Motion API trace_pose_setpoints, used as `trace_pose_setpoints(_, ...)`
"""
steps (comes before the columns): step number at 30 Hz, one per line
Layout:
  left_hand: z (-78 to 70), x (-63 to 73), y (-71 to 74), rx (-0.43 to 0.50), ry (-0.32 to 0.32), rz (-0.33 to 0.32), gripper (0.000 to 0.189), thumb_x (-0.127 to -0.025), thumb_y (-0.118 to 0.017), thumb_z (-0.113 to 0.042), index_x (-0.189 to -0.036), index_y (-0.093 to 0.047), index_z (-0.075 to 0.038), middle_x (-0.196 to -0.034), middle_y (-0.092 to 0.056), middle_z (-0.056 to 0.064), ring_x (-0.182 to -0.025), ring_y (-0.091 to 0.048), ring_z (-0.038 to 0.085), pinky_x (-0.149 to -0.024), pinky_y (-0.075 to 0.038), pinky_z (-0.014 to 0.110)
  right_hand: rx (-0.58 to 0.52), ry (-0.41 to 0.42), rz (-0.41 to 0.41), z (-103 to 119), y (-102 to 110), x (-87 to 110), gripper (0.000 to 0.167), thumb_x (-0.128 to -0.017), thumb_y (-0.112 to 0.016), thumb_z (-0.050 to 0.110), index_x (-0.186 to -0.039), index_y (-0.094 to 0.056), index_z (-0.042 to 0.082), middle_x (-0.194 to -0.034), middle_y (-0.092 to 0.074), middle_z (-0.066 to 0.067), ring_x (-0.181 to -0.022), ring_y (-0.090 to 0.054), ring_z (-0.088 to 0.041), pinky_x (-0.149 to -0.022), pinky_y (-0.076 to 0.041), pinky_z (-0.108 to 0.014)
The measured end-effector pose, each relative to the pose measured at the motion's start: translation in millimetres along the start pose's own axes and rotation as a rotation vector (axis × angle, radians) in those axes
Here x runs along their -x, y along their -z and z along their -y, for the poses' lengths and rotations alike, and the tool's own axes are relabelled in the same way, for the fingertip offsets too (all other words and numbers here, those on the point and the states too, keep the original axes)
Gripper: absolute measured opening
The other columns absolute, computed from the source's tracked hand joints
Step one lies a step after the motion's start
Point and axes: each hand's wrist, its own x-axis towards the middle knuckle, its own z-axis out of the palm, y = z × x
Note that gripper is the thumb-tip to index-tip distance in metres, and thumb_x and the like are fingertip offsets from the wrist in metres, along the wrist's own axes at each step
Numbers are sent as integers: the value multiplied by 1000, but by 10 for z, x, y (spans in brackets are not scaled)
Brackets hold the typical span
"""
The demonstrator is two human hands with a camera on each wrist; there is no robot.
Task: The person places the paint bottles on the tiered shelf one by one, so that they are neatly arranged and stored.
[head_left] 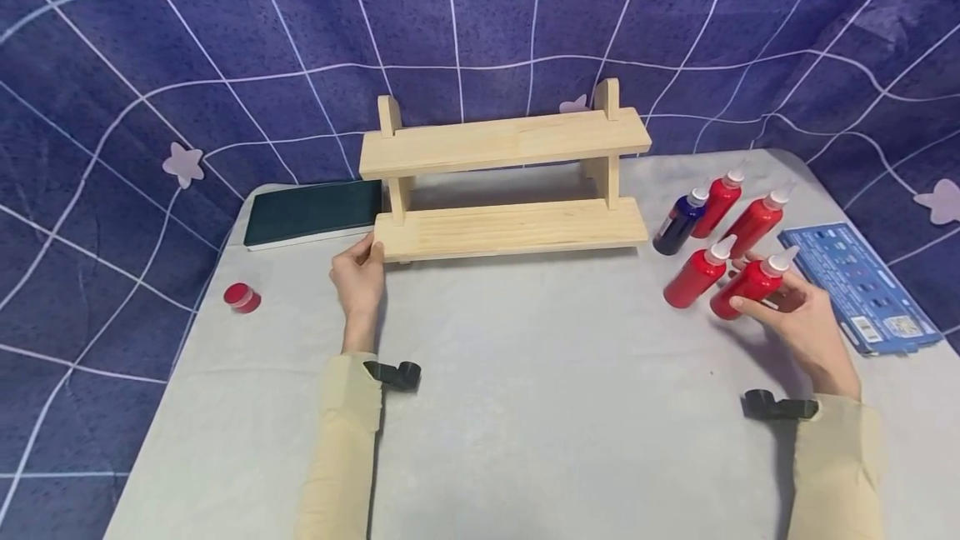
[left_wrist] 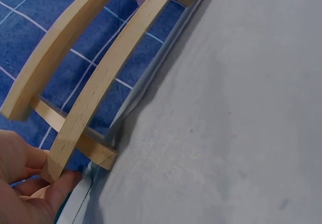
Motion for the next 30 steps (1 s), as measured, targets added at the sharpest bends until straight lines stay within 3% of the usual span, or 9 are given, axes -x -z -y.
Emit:
trace_pose_setpoints(13,14,-1,6,-5,4,2,30,-95,-62,-11,-124,-66,-2,-121,-67,17,-105,-68,24,-87,-56,35,201,-48,-46,-19,28,15,39,-82,-72,-9,-117,-68,8,-96,-72,18,-86,-67,3,-74,-48,-8)
trace_pose_setpoints(21,12,1,4,-8,14,7,31,-95,-62,-12,-125,-66,-4,-121,-67,16,-106,-68,24,-88,-55,35,34,-19,-74,159,-10,-7,39,-81,-69,-15,-113,-69,8,-93,-74,11,-83,-70,1,-70,-51,-9)
trace_pose_setpoints(30,18,2,11,3,-2,2,30,-95,-62,-11,-124,-66,-3,-120,-67,16,-105,-68,24,-87,-56,35,-6,55,-205,541,-113,-97,40,-77,-70,-18,-110,-70,4,-85,-74,7,-75,-71,-2,-70,-52,-8)
